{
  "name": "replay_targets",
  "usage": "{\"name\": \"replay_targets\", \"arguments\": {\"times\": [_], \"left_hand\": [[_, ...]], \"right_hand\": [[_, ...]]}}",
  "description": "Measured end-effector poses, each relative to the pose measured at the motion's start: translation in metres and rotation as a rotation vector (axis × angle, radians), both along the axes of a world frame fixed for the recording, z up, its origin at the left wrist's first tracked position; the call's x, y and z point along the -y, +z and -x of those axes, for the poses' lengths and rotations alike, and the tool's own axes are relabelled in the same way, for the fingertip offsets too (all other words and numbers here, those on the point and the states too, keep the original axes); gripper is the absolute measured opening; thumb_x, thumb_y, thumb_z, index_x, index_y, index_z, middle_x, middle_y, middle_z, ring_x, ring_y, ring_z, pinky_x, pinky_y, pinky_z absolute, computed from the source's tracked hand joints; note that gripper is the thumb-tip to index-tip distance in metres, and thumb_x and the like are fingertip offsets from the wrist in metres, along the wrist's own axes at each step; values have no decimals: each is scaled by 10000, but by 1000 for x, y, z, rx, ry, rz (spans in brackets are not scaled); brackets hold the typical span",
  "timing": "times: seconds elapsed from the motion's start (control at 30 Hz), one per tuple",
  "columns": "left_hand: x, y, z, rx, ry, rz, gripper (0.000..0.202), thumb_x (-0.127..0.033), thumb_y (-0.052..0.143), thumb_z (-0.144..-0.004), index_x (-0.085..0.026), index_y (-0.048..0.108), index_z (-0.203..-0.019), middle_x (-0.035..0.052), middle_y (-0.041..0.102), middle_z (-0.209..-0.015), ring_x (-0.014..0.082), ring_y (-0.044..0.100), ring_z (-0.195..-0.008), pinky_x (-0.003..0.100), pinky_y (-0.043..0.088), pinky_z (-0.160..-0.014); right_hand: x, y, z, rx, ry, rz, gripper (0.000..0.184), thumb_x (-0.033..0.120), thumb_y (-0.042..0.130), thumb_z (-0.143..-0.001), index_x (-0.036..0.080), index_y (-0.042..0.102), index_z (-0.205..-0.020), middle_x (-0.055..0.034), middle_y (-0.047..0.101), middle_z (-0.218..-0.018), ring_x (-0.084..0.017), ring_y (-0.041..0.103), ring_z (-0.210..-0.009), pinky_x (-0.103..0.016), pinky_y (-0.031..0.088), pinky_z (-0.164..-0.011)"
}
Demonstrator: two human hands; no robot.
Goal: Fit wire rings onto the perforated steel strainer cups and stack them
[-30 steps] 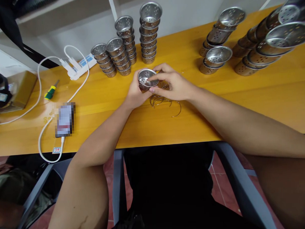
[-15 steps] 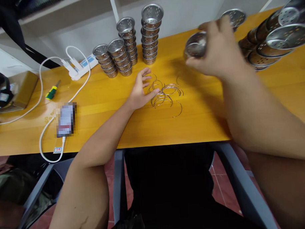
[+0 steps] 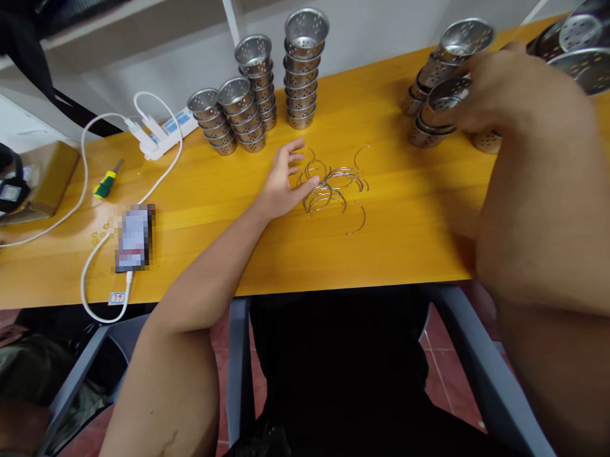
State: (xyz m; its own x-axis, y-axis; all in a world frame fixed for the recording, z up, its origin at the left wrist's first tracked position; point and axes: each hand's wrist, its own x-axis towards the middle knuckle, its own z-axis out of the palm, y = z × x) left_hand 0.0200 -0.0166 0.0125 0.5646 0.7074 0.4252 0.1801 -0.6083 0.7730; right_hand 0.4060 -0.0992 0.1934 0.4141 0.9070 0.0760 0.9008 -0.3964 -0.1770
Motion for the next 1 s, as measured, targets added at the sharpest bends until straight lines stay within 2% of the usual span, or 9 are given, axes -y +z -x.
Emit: {"name": "replay_targets", "arguments": {"times": [0.07,0.17,0.27,0.33,0.5,0.6,0.67,0.83,1.0], "left_hand": [[-1,-1,0,-2,-2,3,1054,-783,897,-1082,-388,400,-1924,193,484,-2035,419,637,-1784,679,643,-1435],[-1,0,0,0,-3,10,1074,-822,897,-1074,-368,401,-1912,207,474,-2043,412,635,-1786,668,647,-1436],[1,4,1,-17,5,25,1100,-844,895,-1071,-360,392,-1921,218,464,-2055,417,615,-1806,667,635,-1450],[2,5,2,-33,1,35,1110,-867,874,-1079,-366,375,-1935,216,443,-2073,421,590,-1832,666,618,-1466],[2,4,2,-31,-12,28,1111,-881,841,-1100,-393,331,-1958,198,423,-2079,435,560,-1869,691,588,-1484],[3,4,0,-7,9,35,1073,-827,890,-1082,-392,382,-1921,197,467,-2045,427,603,-1822,692,610,-1460],[3,5,0,-3,27,41,1055,-802,901,-1073,-375,401,-1898,205,487,-2026,421,627,-1792,686,620,-1448],[0,7,2,7,25,45,1058,-852,884,-1059,-358,405,-1862,224,484,-2014,416,637,-1778,669,638,-1422],[0,10,4,-6,42,60,1104,-903,875,-1048,-325,395,-1857,254,468,-2026,418,636,-1777,660,631,-1425]], "right_hand": [[-1,6,3,43,-43,106,891,306,1161,-1026,176,816,-1837,-342,738,-1689,-347,848,-1027,-510,648,-907],[2,14,13,41,-58,146,832,238,1052,-1117,135,756,-1888,-380,673,-1796,-429,878,-1374,-521,692,-1164],[13,18,25,38,-62,123,804,232,1032,-1156,1,728,-1864,-439,625,-1827,-512,665,-1789,-552,588,-1460],[19,17,26,29,-40,23,865,250,1086,-1122,-25,722,-1857,-441,568,-1878,-530,534,-1898,-553,501,-1553],[-4,-13,18,-113,290,-504,747,31,1029,-1025,168,825,-1731,-258,655,-1840,-427,665,-1789,-584,484,-1568],[-33,-39,36,-328,440,-595,755,-30,994,-995,186,770,-1683,-219,741,-1730,-354,790,-1515,-556,656,-1359],[-49,-45,57,-541,489,-559,750,28,983,-1067,212,680,-1727,-206,758,-1752,-292,793,-1461,-479,677,-1281],[-75,-9,103,-582,526,-490,1148,-3,1042,-1068,125,353,-1978,-252,466,-2069,-198,598,-1773,-350,550,-1458],[-128,24,131,-605,571,-473,1154,161,1159,-1055,107,439,-1954,-163,511,-2056,-168,510,-1830,-254,395,-1549]]}}
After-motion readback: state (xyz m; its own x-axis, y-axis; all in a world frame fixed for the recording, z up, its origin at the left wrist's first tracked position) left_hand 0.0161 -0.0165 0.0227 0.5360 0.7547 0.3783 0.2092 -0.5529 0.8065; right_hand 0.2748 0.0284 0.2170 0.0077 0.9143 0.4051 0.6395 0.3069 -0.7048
